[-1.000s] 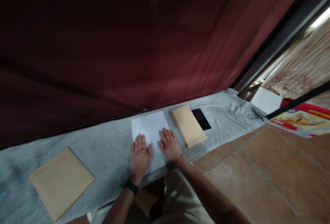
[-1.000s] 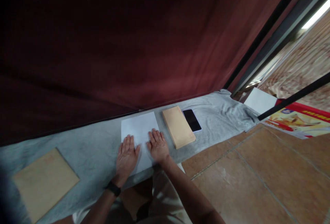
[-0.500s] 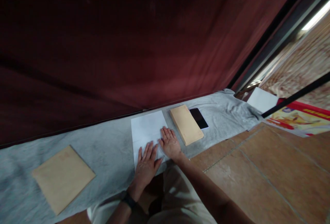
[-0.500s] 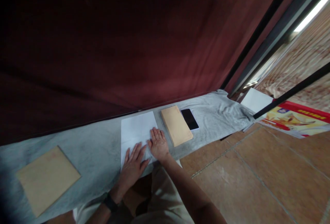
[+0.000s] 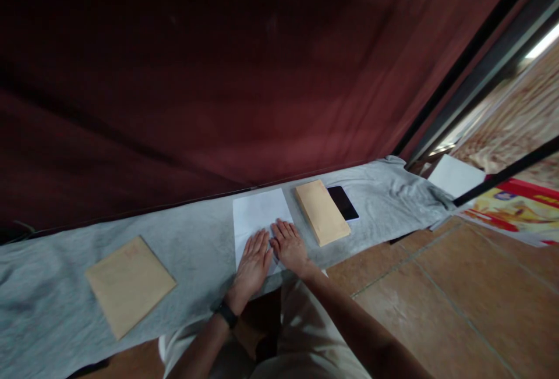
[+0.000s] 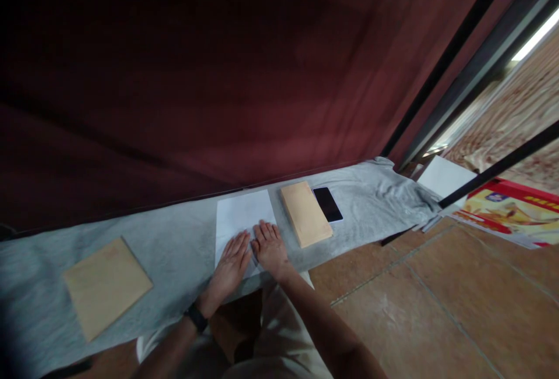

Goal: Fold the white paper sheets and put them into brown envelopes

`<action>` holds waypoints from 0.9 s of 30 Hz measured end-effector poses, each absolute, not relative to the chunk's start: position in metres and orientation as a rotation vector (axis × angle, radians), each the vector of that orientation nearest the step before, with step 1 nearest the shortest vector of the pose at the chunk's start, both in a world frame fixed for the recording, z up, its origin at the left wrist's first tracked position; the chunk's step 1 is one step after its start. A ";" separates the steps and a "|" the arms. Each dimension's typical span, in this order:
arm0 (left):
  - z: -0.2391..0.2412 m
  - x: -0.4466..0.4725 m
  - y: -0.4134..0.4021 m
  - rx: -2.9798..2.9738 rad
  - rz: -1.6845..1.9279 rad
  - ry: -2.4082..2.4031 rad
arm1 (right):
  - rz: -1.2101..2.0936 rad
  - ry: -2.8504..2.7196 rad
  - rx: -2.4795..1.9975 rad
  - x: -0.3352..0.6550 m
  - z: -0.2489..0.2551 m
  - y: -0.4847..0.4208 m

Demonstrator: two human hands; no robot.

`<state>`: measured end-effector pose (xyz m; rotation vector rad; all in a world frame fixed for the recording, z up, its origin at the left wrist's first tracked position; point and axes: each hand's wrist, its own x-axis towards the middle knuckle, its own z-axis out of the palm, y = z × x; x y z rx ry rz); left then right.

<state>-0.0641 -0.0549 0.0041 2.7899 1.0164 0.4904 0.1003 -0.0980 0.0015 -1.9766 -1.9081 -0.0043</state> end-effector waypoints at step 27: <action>0.000 -0.020 0.057 2.791 0.460 1.268 | 0.081 -1.803 -1.939 0.110 0.009 -0.026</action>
